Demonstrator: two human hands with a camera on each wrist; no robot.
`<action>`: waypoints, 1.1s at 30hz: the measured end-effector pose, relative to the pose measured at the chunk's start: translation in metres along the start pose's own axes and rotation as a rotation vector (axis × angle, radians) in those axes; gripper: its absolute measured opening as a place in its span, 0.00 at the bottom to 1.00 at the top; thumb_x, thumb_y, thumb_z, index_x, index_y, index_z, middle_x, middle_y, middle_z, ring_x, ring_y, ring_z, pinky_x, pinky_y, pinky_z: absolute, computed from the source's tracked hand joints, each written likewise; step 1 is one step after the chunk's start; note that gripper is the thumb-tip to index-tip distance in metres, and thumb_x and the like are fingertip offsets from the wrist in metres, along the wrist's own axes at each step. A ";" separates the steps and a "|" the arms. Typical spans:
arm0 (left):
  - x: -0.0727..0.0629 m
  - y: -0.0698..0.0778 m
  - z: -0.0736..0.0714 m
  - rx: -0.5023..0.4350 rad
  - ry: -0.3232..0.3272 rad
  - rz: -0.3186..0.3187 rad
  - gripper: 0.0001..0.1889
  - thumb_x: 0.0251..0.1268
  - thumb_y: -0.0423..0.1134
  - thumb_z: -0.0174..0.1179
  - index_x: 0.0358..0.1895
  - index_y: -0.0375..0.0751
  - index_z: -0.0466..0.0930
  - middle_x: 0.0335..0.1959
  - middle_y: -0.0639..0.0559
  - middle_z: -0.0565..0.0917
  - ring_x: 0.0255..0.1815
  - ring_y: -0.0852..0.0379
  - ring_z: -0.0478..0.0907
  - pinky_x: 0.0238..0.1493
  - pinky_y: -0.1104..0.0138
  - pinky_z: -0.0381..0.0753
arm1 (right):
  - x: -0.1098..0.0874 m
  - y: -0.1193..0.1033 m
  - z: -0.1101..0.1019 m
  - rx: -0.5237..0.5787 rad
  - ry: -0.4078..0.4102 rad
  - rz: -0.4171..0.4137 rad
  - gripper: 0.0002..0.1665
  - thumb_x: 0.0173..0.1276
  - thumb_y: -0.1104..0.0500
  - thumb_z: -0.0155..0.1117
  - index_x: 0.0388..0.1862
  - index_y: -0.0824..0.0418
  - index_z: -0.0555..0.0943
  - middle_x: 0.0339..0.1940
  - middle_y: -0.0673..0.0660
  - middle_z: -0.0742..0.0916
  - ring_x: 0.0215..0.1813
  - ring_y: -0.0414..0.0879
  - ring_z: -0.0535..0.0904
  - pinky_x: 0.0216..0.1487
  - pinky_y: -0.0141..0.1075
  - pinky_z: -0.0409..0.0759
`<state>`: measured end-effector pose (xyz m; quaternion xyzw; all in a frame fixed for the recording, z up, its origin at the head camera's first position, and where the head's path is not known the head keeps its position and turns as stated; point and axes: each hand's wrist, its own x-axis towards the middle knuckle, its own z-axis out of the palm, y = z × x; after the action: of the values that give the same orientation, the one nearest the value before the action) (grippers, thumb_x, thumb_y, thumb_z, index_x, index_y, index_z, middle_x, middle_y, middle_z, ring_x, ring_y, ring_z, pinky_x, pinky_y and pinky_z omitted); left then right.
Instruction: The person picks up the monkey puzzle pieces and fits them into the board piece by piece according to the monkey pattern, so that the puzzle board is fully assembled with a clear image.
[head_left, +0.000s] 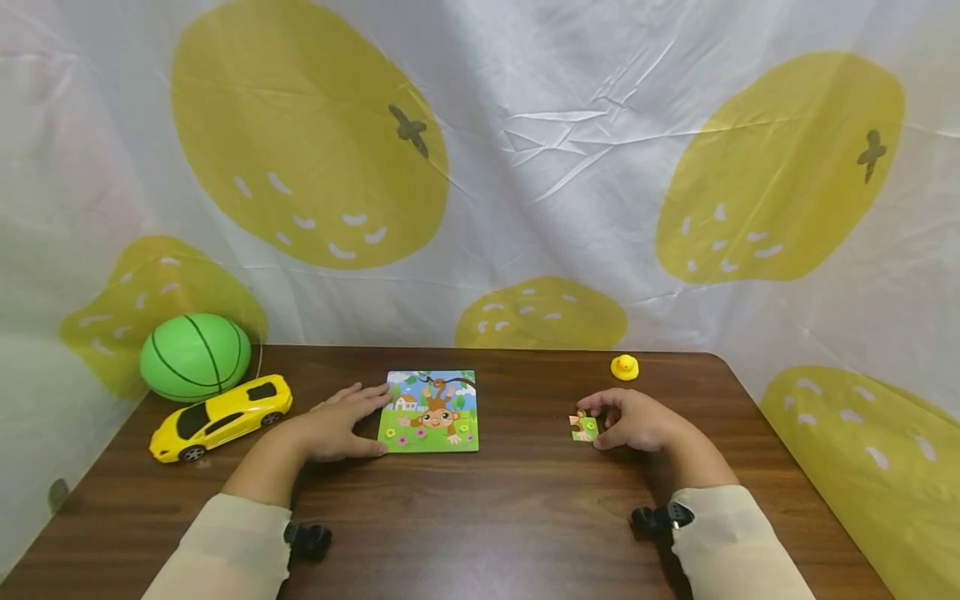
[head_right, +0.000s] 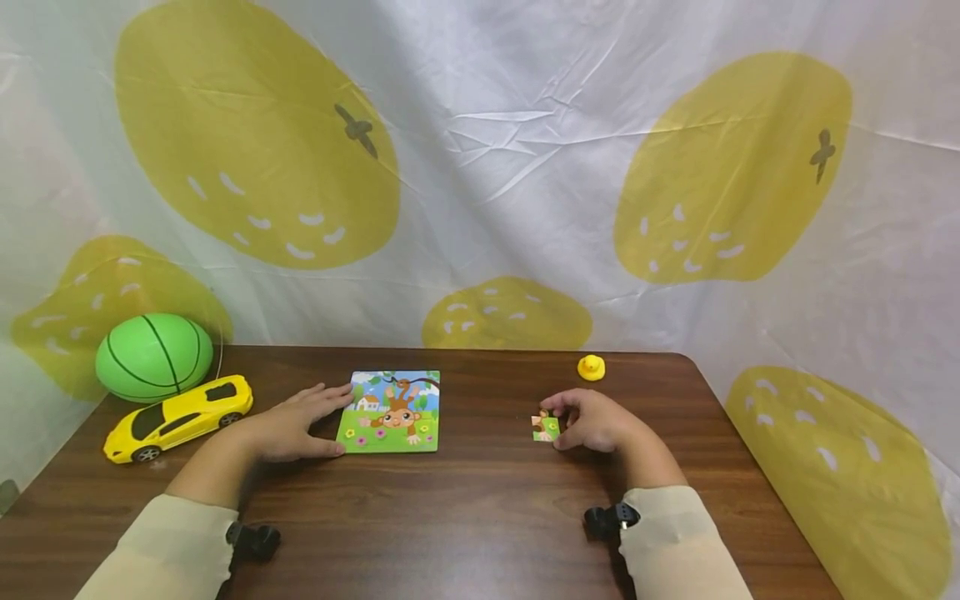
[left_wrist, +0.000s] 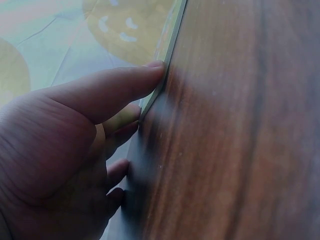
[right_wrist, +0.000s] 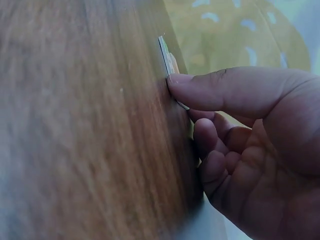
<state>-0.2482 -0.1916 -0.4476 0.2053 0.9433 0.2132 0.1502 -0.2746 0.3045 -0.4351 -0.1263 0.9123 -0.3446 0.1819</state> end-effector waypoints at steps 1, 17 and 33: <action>0.000 0.000 0.000 0.002 0.001 0.002 0.49 0.68 0.64 0.69 0.86 0.49 0.61 0.90 0.49 0.56 0.90 0.30 0.44 0.83 0.26 0.47 | 0.000 0.000 0.000 -0.011 0.005 0.002 0.37 0.56 0.68 0.83 0.67 0.63 0.83 0.53 0.59 0.83 0.46 0.48 0.77 0.40 0.32 0.79; 0.000 0.000 0.000 0.008 0.002 0.002 0.49 0.68 0.64 0.69 0.86 0.49 0.61 0.90 0.48 0.56 0.90 0.30 0.45 0.83 0.28 0.48 | 0.005 -0.013 0.004 -0.041 0.044 0.005 0.33 0.53 0.62 0.86 0.60 0.62 0.86 0.49 0.56 0.85 0.47 0.48 0.78 0.45 0.36 0.79; 0.001 0.000 0.001 0.007 0.000 -0.003 0.49 0.67 0.64 0.69 0.86 0.49 0.61 0.90 0.48 0.56 0.90 0.31 0.45 0.83 0.27 0.48 | 0.042 -0.092 0.048 0.014 -0.008 -0.186 0.31 0.56 0.58 0.85 0.60 0.52 0.87 0.46 0.53 0.85 0.47 0.46 0.78 0.47 0.37 0.80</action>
<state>-0.2488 -0.1913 -0.4485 0.2046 0.9443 0.2096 0.1499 -0.2827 0.1944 -0.4174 -0.2108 0.8934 -0.3657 0.1537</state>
